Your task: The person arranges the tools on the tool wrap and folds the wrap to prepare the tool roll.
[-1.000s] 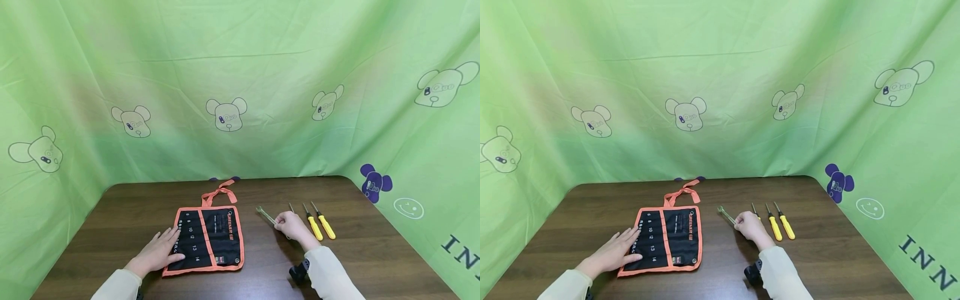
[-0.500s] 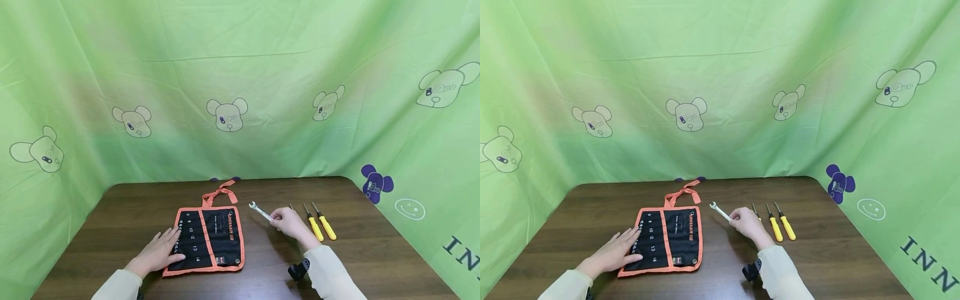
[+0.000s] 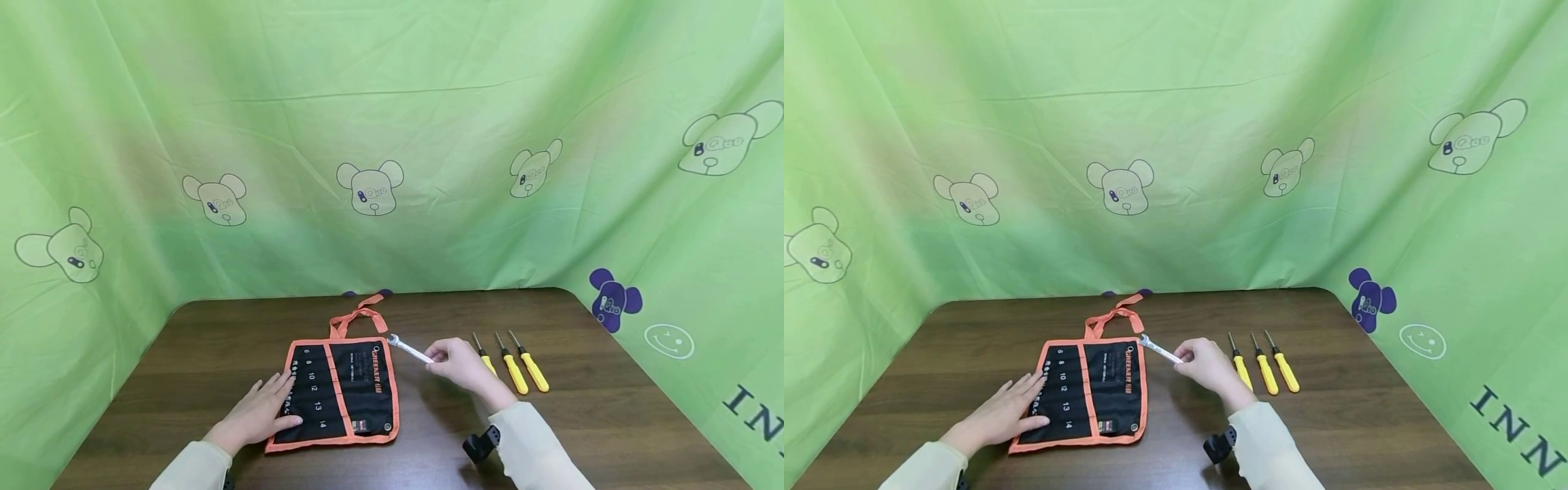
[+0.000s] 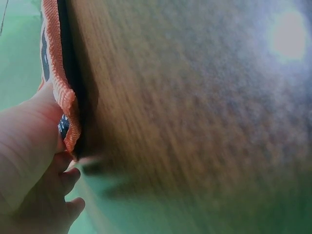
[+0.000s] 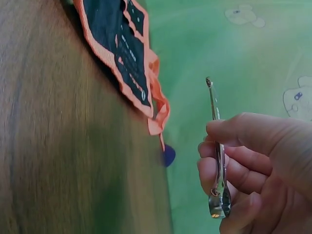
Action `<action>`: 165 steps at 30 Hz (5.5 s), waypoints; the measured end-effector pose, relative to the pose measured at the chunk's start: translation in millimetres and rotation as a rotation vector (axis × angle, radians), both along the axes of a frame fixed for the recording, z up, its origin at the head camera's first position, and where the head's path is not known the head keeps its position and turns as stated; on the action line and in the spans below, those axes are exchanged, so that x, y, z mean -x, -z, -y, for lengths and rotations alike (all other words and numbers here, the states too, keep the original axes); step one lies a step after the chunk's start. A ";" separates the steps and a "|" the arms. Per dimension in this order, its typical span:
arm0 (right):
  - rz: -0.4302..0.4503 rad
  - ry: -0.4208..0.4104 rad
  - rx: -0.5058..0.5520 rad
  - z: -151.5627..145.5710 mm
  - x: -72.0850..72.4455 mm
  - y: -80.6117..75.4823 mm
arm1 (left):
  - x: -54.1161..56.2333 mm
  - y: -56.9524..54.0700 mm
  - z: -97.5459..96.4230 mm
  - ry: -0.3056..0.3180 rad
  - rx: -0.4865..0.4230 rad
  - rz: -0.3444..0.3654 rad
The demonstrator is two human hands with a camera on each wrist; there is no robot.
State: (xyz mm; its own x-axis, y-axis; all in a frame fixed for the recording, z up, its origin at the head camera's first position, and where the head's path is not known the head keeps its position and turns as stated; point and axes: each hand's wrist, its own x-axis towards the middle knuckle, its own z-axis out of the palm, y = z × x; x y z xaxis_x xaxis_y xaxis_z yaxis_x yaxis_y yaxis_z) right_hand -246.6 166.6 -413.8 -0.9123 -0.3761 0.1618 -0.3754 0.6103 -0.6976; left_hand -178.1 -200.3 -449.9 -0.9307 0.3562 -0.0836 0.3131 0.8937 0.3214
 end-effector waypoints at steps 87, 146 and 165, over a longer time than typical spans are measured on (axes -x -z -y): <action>-0.219 -0.433 -0.389 113.0 -22.7 26.4 | 1.8 4.0 1.8 0.010 0.004 -0.005; -0.155 -0.353 -0.384 118.1 -26.9 25.7 | 2.3 6.0 0.9 -0.001 0.007 -0.006; -0.141 -0.364 -0.351 114.9 -22.0 25.7 | 3.0 7.6 1.3 0.003 0.004 -0.007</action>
